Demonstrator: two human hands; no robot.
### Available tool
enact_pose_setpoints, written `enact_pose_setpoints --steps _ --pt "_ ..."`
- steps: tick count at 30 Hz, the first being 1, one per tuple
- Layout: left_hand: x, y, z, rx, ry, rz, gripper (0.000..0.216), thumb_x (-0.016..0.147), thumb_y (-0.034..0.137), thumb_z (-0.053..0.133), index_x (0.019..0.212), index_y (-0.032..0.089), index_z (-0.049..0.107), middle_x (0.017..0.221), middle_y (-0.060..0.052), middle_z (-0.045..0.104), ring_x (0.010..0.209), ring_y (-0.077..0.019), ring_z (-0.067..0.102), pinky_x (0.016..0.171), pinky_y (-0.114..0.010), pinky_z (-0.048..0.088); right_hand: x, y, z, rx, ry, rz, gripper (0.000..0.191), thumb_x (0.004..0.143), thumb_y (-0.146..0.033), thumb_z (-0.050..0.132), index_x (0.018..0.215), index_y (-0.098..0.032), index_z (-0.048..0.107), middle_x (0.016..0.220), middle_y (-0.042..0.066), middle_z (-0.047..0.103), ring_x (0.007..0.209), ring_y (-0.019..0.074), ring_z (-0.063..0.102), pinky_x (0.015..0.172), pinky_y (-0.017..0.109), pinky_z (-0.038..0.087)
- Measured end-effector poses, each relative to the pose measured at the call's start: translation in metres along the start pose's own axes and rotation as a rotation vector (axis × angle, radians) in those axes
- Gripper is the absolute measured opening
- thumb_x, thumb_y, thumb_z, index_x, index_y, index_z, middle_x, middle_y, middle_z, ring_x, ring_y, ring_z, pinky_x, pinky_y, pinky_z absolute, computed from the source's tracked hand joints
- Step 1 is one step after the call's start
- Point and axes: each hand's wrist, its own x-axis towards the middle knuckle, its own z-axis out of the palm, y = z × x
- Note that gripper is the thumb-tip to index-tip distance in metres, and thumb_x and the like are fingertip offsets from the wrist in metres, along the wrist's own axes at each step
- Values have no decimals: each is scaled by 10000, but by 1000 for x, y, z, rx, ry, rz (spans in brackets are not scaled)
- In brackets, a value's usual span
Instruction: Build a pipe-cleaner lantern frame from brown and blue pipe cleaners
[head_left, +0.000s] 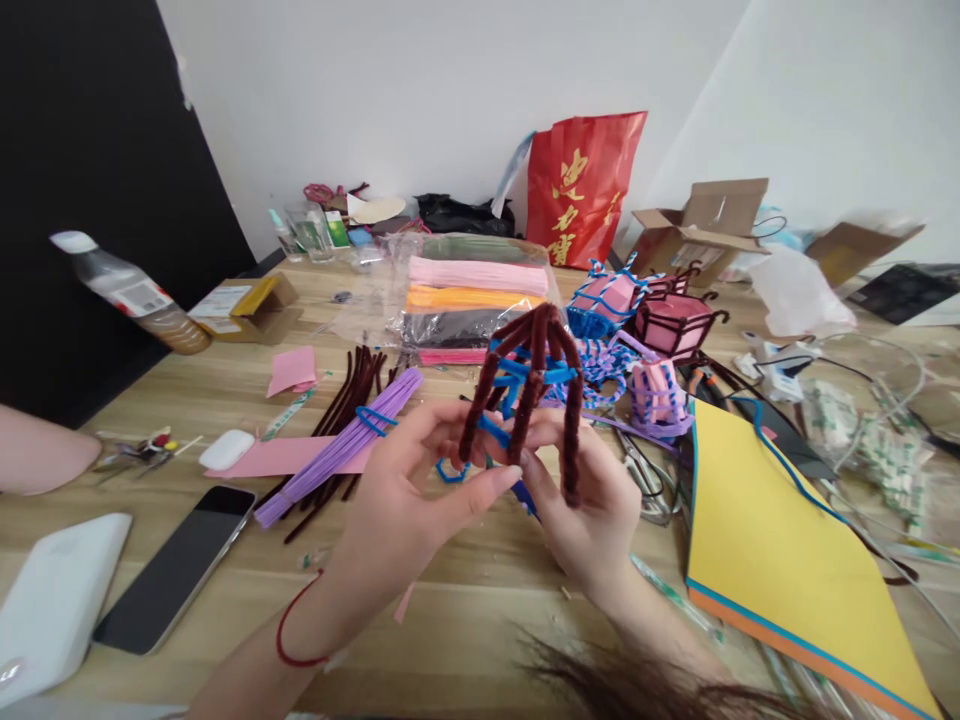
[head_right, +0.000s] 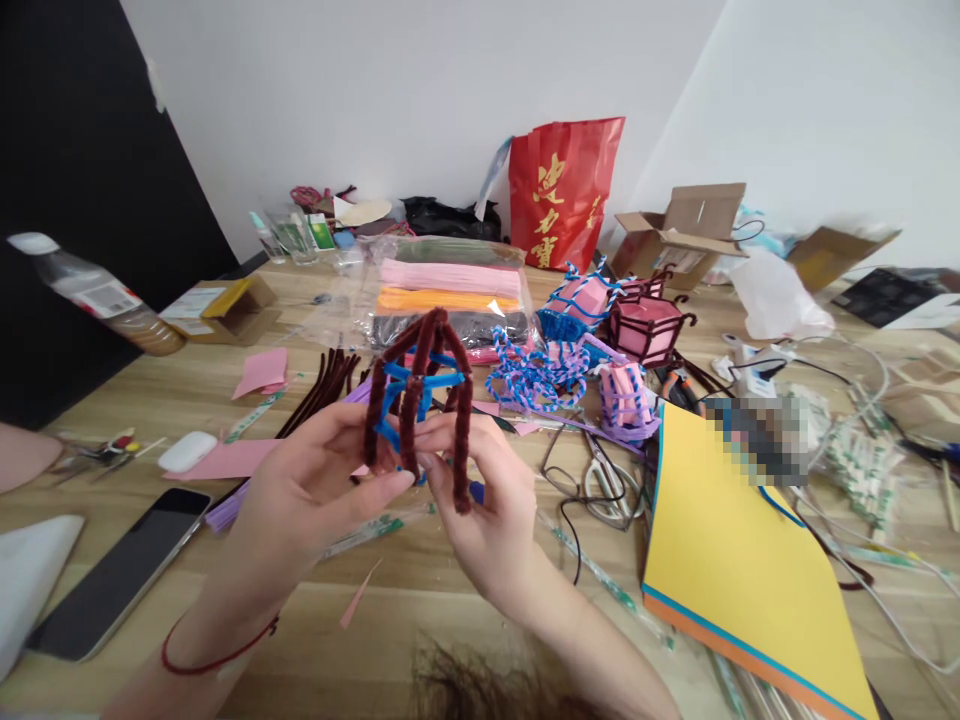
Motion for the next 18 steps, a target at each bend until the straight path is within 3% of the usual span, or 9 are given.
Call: enact_pose_setpoints --steps 4,12,18 --pt "0 5 1 -66 33 -111 303 792 249 871 1048 208 714 972 -23 771 895 -155 717 854 -256 581 1 3 -1 -86 -8 -102 296 905 -2 621 1049 -257 663 958 27 766 921 192 745 843 331 607" --pt "10 -5 -4 -350 -152 -253 333 733 256 920 1003 191 737 884 -22 762 784 -129 690 734 -225 575 1 5 -14 -192 -143 -194 299 935 -38 611 1148 -246 639 1007 59 760 958 213 734 830 355 609" --pt "12 -8 -4 -453 -247 -300 298 722 212 921 976 195 766 858 -9 741 773 -104 666 714 -183 548 0 6 -17 -203 -134 -253 325 912 -15 618 1151 -235 634 982 63 728 928 216 713 795 359 592"
